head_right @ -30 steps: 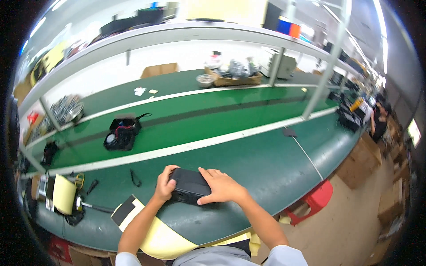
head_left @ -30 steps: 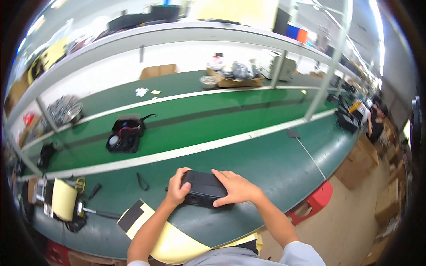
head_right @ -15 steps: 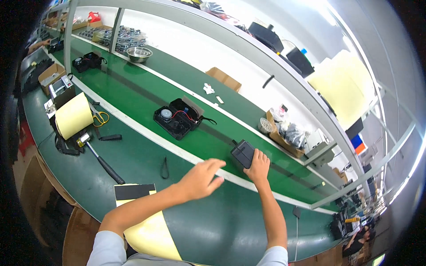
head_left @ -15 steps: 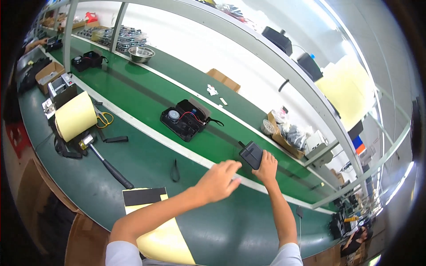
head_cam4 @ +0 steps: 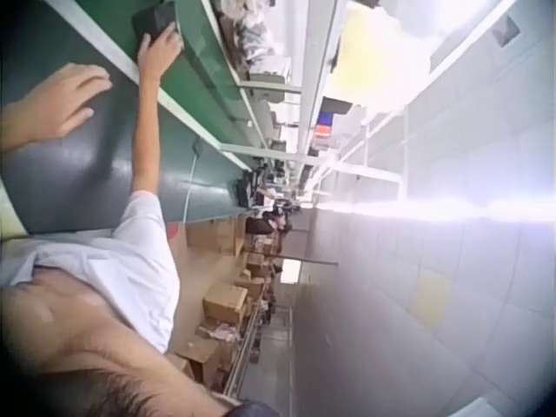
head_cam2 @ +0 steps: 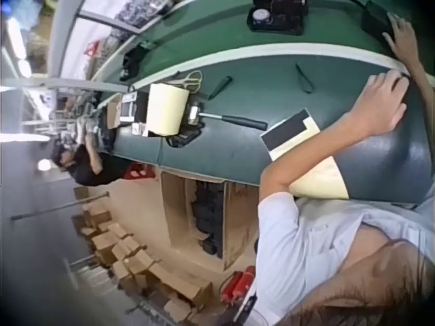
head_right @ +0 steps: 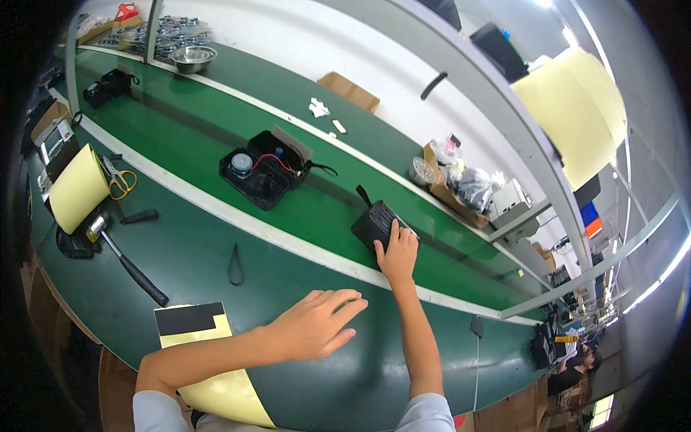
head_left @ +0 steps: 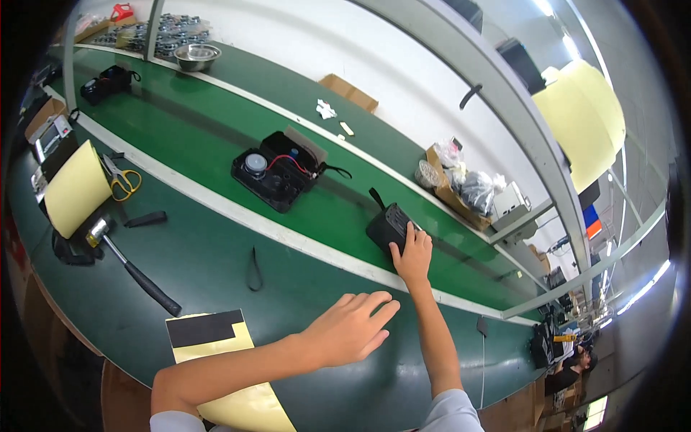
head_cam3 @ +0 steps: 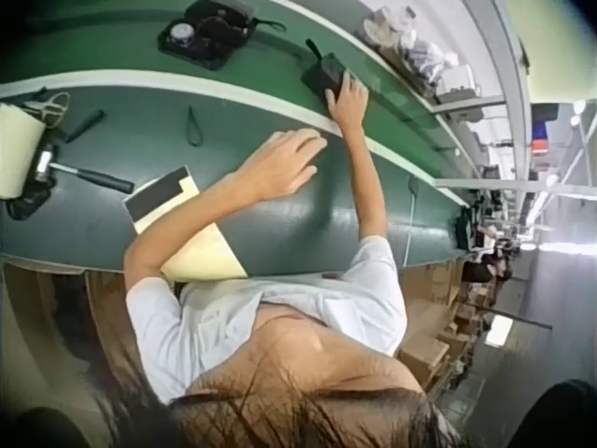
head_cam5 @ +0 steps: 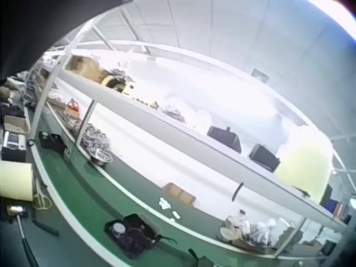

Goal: Assembling internal components and housing of portable speakers on a factory production line.

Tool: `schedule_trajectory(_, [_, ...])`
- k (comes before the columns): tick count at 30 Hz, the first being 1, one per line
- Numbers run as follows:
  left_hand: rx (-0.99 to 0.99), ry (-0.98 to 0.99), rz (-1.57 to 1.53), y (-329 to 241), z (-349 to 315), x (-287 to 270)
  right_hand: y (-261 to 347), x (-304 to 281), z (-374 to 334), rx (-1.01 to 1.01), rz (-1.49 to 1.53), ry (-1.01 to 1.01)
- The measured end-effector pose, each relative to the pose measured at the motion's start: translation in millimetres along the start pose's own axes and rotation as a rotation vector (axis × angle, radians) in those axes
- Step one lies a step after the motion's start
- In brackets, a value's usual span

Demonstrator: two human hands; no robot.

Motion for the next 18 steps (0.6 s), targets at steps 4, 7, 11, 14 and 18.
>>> schedule_trajectory(4, [-0.012,0.014,0.057,-0.3,0.2,-14.3,14.4,1.9,-14.0,0.1,-0.069,-0.102])
schedule_trajectory(7, [0.045,-0.138,0.119,-9.7,11.6,-61.3,1.4,0.5,-12.2,0.118,-0.119,-0.078])
schedule_trajectory(11, [0.145,-0.456,0.132,-46.9,7.8,-154.6,3.4,-25.7,-0.6,0.181,-0.07,0.12])
schedule_trajectory(14, [0.106,-0.645,0.052,-58.5,-13.2,-203.5,97.8,-95.8,-10.0,0.102,0.197,0.156])
schedule_trajectory(18, [0.113,-0.716,-0.018,-64.1,-27.2,-222.1,272.1,-193.1,-54.6,-0.419,0.96,0.131])
Point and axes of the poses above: each hand's wrist, its own z-axis towards the middle knuckle, its own x-axis out of the palm, y = z × x, the point moved 9 cm from there along z, towards the middle knuckle, and after that the axes turned 13 degrees about -z, right-handed, at the moved point
